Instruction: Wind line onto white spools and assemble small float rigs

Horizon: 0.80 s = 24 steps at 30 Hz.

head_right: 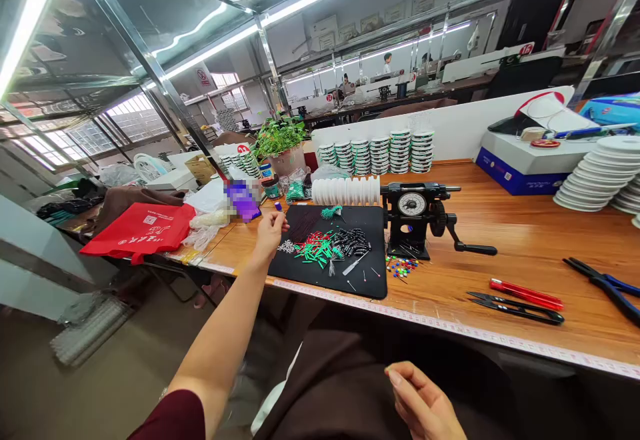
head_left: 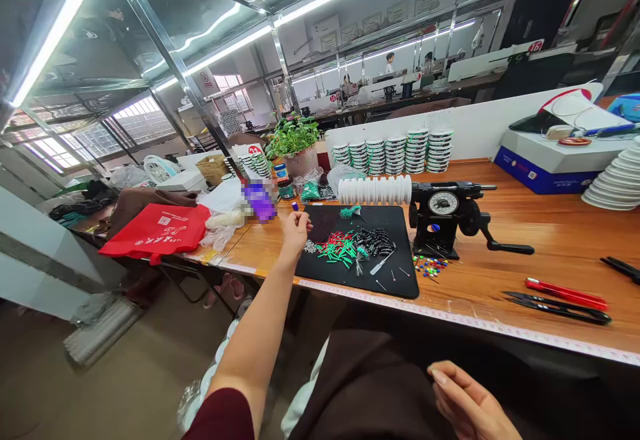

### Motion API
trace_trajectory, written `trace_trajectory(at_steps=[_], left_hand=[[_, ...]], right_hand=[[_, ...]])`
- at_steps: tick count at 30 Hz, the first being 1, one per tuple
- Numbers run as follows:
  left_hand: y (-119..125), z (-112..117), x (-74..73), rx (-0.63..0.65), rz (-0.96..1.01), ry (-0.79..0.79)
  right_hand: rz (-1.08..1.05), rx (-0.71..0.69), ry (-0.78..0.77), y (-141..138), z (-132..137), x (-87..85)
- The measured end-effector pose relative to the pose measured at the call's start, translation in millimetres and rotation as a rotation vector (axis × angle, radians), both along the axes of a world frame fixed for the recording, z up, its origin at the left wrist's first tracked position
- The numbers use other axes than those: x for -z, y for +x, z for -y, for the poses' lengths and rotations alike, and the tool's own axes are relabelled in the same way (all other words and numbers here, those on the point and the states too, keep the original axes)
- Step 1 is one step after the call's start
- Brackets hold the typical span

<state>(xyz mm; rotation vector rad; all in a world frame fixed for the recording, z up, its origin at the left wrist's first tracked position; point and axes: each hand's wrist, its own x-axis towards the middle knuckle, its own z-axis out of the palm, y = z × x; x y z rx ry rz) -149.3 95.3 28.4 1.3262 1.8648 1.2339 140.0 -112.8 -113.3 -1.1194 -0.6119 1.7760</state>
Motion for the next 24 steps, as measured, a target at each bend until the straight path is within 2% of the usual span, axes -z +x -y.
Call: trace_trajectory(at_steps=[4,7,10,12,14,17,20,24], left_hand=[[59.1,73.3,18.4,0.266,0.350,-0.059],[99.1,134.8,41.4,0.475,0.513,-0.211],[122.0,174.0,63.9,0.629,0.737,-0.406],[128.0,185.4,74.4,0.672,0.815,-0.472],[128.7,189.8,79.3,0.685,0.825,-0.516],[122.6,190.9,78.2,0.734,0.771,-0.594],[112.6,186.7,74.5,0.844,0.654,-0.669],[108.2,175.2,72.1,0.806,0.572,-0.577]], right_hand=[[0.272,0.068,0.256,2.2,-4.6,-14.9],[0.391,0.087,0.472,-0.3,-5.5,-32.1],[0.439,0.106,0.609,-4.8,-5.0,-40.2],[0.477,0.145,0.623,-6.8,-4.6,-38.2],[0.497,0.186,0.562,-7.1,-4.8,-34.2],[0.467,0.212,0.423,-4.3,-7.3,-33.4],[0.417,0.205,0.374,0.2,-12.6,-40.0],[0.364,0.170,0.386,1.4,-16.5,-47.5]])
